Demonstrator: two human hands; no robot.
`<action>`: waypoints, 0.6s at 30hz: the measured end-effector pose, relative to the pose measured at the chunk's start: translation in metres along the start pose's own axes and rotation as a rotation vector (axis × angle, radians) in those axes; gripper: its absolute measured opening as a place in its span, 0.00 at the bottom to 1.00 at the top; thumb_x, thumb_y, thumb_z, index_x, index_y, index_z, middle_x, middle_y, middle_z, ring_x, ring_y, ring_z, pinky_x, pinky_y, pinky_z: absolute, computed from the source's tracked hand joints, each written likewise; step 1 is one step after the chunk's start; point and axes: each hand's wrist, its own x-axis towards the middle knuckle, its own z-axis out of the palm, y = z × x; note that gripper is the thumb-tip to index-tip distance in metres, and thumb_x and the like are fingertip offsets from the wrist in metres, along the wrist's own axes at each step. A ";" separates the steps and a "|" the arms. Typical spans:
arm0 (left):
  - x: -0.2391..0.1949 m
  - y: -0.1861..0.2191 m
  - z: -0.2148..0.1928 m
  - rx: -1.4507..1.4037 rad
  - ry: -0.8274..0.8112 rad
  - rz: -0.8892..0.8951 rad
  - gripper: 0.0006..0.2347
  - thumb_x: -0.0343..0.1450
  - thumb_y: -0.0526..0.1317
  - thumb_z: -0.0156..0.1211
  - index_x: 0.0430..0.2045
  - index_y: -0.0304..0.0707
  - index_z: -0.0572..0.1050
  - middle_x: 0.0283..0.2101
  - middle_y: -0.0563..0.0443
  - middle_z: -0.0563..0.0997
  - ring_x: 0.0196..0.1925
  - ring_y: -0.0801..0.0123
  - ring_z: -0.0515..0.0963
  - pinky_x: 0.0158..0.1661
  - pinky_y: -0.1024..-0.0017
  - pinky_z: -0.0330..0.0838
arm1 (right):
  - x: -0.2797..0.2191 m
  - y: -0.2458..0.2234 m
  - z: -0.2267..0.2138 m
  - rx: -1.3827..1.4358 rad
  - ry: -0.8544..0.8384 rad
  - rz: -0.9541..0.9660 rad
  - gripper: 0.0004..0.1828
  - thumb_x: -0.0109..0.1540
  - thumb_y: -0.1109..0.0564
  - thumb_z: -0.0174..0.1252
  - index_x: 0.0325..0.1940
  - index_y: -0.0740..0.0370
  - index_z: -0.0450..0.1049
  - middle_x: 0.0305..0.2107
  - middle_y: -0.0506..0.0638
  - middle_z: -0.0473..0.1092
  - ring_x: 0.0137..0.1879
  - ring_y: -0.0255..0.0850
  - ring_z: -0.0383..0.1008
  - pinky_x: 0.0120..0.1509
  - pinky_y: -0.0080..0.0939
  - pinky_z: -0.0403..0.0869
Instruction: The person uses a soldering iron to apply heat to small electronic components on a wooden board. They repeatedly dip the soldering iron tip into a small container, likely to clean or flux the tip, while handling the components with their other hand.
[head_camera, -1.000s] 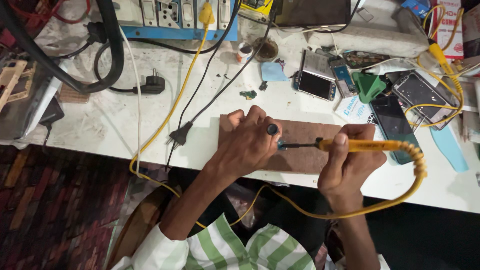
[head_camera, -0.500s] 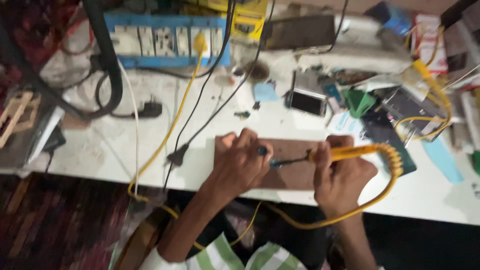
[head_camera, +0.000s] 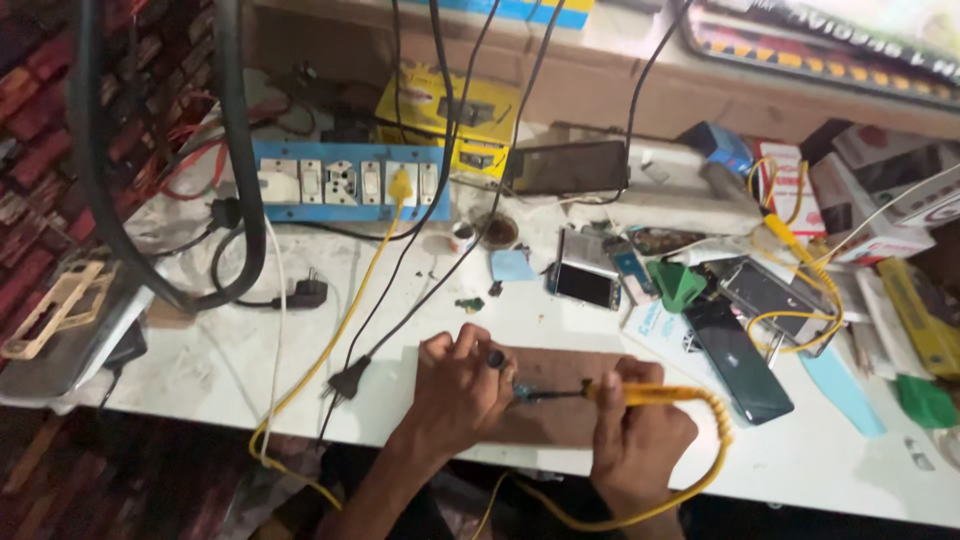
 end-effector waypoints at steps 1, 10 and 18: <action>-0.001 0.000 0.002 -0.008 0.005 0.000 0.03 0.71 0.35 0.57 0.29 0.38 0.71 0.33 0.59 0.81 0.45 0.64 0.73 0.43 0.57 0.55 | -0.001 0.003 -0.002 0.003 0.002 0.028 0.13 0.71 0.52 0.48 0.43 0.65 0.71 0.22 0.51 0.75 0.24 0.38 0.73 0.29 0.39 0.67; -0.001 0.000 0.004 -0.034 0.015 0.022 0.04 0.72 0.34 0.56 0.29 0.38 0.68 0.32 0.59 0.81 0.46 0.61 0.73 0.42 0.57 0.53 | -0.005 0.040 0.001 0.584 0.300 0.140 0.11 0.75 0.53 0.52 0.50 0.65 0.65 0.23 0.50 0.64 0.21 0.31 0.60 0.27 0.33 0.58; 0.004 0.003 -0.006 -0.018 0.035 0.034 0.04 0.73 0.35 0.56 0.30 0.39 0.67 0.35 0.62 0.82 0.41 0.65 0.74 0.39 0.59 0.54 | 0.049 0.056 0.039 0.716 0.136 0.221 0.13 0.71 0.54 0.55 0.55 0.65 0.66 0.38 0.59 0.76 0.27 0.32 0.68 0.26 0.31 0.67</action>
